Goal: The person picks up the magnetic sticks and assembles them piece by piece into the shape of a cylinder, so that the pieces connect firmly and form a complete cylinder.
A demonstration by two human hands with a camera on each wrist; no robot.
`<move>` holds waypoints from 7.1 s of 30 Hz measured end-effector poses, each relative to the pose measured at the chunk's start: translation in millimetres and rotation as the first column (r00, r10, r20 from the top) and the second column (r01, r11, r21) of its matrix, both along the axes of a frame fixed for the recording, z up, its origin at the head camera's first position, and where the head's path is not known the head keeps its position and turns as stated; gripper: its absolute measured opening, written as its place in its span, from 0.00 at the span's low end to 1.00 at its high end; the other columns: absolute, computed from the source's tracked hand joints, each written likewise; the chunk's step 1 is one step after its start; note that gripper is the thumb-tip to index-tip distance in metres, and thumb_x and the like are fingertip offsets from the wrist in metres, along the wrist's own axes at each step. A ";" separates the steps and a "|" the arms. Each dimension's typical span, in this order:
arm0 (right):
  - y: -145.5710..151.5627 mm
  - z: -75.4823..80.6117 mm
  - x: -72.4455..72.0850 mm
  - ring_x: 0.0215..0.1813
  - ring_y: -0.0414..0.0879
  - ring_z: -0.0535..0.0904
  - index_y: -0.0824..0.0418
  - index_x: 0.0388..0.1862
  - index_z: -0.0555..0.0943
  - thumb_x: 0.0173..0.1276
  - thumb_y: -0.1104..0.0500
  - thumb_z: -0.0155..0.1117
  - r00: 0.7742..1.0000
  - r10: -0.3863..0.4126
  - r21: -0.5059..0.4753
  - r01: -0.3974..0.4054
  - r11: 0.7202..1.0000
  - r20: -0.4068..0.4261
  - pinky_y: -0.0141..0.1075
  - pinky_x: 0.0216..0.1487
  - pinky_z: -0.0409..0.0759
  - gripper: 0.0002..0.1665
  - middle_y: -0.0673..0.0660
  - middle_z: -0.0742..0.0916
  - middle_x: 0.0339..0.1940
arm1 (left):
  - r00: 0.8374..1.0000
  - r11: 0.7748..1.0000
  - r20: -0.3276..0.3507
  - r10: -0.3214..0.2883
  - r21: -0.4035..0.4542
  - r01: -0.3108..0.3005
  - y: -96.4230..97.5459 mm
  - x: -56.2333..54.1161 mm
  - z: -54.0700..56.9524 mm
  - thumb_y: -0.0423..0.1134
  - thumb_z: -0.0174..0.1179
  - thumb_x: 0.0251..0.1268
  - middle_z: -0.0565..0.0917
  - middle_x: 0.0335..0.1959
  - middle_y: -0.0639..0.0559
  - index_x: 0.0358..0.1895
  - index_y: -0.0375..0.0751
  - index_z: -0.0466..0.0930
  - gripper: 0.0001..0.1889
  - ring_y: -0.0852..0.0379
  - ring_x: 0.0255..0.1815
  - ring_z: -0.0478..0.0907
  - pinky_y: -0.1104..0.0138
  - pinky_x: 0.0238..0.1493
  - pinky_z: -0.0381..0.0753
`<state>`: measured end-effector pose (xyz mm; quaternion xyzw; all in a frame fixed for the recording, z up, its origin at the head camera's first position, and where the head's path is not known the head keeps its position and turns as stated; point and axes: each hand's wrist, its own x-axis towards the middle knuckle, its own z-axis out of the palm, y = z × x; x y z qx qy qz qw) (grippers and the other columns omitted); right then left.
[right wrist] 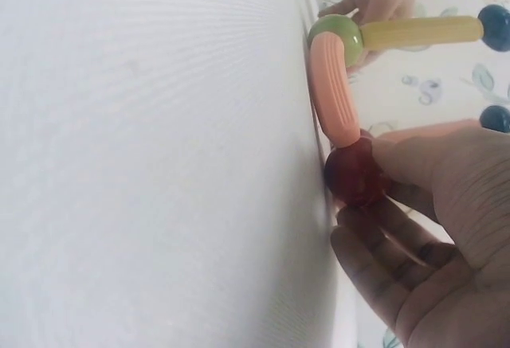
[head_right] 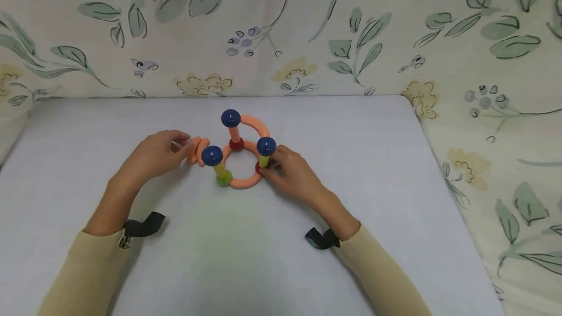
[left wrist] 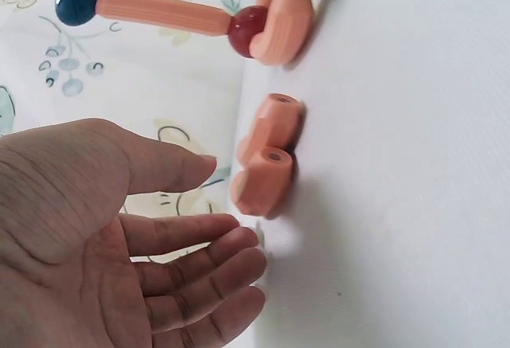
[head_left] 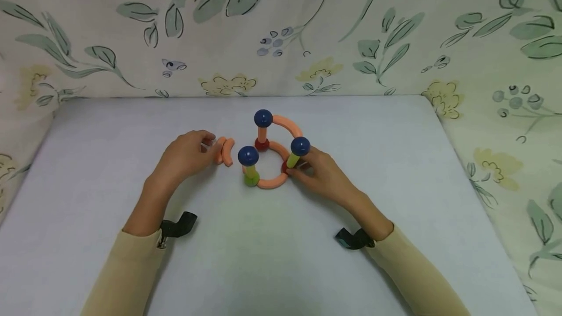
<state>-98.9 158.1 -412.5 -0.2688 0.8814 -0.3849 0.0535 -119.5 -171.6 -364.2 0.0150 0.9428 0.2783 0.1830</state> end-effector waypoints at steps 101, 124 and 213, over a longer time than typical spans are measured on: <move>-2.1 -0.9 4.3 0.51 0.46 0.88 0.57 0.52 0.83 0.72 0.60 0.73 0.999 0.016 0.048 -0.013 0.999 -0.047 0.42 0.54 0.89 0.12 0.55 0.89 0.50 | 0.999 0.808 0.013 0.049 0.587 -0.047 3.4 -3.1 32.1 0.54 0.68 0.73 0.91 0.55 0.46 0.70 0.50 0.81 0.27 0.58 0.46 0.91 0.58 0.56 0.89; -2.1 -3.5 2.5 0.50 0.46 0.88 0.57 0.56 0.81 0.72 0.59 0.74 0.999 0.002 0.070 0.001 0.998 -0.042 0.43 0.54 0.89 0.16 0.55 0.89 0.48 | 0.994 0.748 0.100 -0.044 0.663 -0.034 13.2 -11.6 28.2 0.50 0.64 0.77 0.92 0.46 0.56 0.70 0.41 0.79 0.25 0.59 0.48 0.89 0.58 0.57 0.89; -3.9 0.3 4.3 0.52 0.46 0.88 0.59 0.49 0.85 0.70 0.62 0.75 0.991 0.080 -0.028 -0.083 0.996 -0.106 0.42 0.55 0.89 0.11 0.54 0.91 0.46 | 0.937 0.941 -0.241 -0.254 0.164 0.297 33.0 43.2 -15.4 0.42 0.76 0.65 0.92 0.43 0.53 0.51 0.46 0.88 0.14 0.54 0.46 0.89 0.56 0.47 0.88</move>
